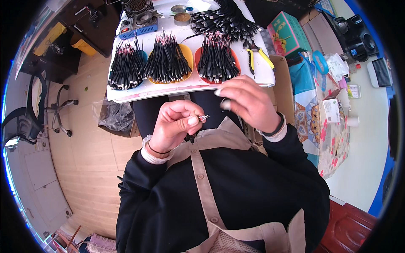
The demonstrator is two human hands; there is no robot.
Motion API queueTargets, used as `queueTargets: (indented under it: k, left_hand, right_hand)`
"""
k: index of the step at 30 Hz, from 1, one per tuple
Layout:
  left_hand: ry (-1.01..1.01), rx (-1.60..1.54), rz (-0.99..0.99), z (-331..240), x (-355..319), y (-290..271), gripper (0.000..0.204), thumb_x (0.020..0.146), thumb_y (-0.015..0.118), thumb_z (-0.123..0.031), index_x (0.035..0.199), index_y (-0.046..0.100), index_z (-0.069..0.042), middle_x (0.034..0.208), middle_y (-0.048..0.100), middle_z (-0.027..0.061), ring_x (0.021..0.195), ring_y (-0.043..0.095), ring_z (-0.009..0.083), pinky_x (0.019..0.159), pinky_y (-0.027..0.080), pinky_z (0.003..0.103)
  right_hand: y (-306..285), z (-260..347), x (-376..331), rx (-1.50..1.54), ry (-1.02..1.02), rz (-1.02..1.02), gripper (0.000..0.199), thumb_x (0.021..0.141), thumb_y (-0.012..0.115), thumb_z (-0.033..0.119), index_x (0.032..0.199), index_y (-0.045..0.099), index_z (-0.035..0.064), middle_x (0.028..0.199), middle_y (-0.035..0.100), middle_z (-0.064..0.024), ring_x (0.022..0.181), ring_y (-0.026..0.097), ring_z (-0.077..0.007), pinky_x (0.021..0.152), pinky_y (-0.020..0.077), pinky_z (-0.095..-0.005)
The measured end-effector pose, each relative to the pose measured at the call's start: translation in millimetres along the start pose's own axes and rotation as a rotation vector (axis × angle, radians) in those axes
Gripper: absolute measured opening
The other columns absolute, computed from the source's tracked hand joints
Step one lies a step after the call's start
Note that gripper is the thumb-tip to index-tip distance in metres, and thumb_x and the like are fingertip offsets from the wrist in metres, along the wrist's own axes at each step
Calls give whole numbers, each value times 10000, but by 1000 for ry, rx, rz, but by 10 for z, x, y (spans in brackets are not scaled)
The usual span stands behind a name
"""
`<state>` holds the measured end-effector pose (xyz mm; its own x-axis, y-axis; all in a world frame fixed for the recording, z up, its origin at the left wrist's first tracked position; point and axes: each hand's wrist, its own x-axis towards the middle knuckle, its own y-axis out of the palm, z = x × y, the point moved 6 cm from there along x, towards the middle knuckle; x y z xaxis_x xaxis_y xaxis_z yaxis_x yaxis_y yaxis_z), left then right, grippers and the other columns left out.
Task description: The person repeatedly picks black wire-like components from a tray, manipulates the ends with both hands, and places them back into the tray. The process is continuous and repetitive throughout the clip.
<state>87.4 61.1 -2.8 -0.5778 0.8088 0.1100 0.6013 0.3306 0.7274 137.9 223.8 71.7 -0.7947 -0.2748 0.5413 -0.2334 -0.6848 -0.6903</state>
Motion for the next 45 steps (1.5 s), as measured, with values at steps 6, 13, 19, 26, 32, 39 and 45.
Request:
queueTargets:
  k: [6, 13, 19, 26, 32, 39, 45]
  left_hand:
    - [-65, -84, 39, 87, 45, 40, 135, 897, 650, -52, 971, 641, 60, 741, 610, 58, 600, 476, 94, 556, 382, 237]
    - [-181, 4, 132, 110, 69, 17, 133, 893, 657, -47, 954, 649, 71, 741, 616, 66, 614, 529, 104, 576, 424, 236]
    - [-177, 229, 108, 27, 97, 37, 122, 900, 656, -37, 959, 662, 69, 761, 630, 58, 652, 557, 100, 591, 446, 236]
    - [258, 1079, 177, -254, 79, 225, 101, 874, 600, 60, 935, 677, 37, 762, 650, 86, 619, 586, 111, 573, 476, 232]
    - [42, 639, 56, -145, 23, 84, 86, 889, 634, 17, 961, 678, 33, 760, 633, 42, 654, 550, 79, 574, 445, 234]
    - [3, 495, 67, -49, 53, 78, 88, 906, 617, 20, 966, 675, 45, 797, 640, 44, 665, 545, 68, 583, 442, 221]
    - [249, 1007, 155, -166, 49, 201, 76, 886, 609, 41, 922, 673, 62, 761, 641, 82, 633, 570, 96, 573, 470, 235]
  right_hand:
    - [86, 221, 3, 207, -144, -6, 243, 779, 723, 46, 1011, 656, 15, 1003, 644, -116, 883, 631, -268, 764, 503, -358]
    - [139, 168, 59, 404, -77, 33, 217, 716, 732, -7, 910, 646, 42, 890, 633, -62, 788, 609, -238, 682, 494, -334]
    - [196, 72, -9, 493, 56, 100, 97, 837, 695, 67, 887, 622, 26, 854, 624, -79, 744, 586, -218, 655, 466, -296]
    - [473, -86, -277, 1129, 779, 259, 179, 958, 619, 170, 986, 588, -5, 860, 606, 13, 799, 522, -30, 703, 437, -217]
    - [69, 124, -56, 214, 94, 19, 169, 827, 714, 43, 963, 621, 5, 877, 618, -58, 818, 613, -194, 709, 489, -310]
    - [122, 198, -49, 110, -79, 95, 214, 739, 711, 25, 930, 613, 19, 830, 595, -68, 734, 571, -241, 666, 463, -315]
    - [579, -99, -416, 1599, 1048, 365, 162, 933, 609, 102, 1028, 602, -29, 934, 624, -20, 807, 560, -88, 733, 473, -238]
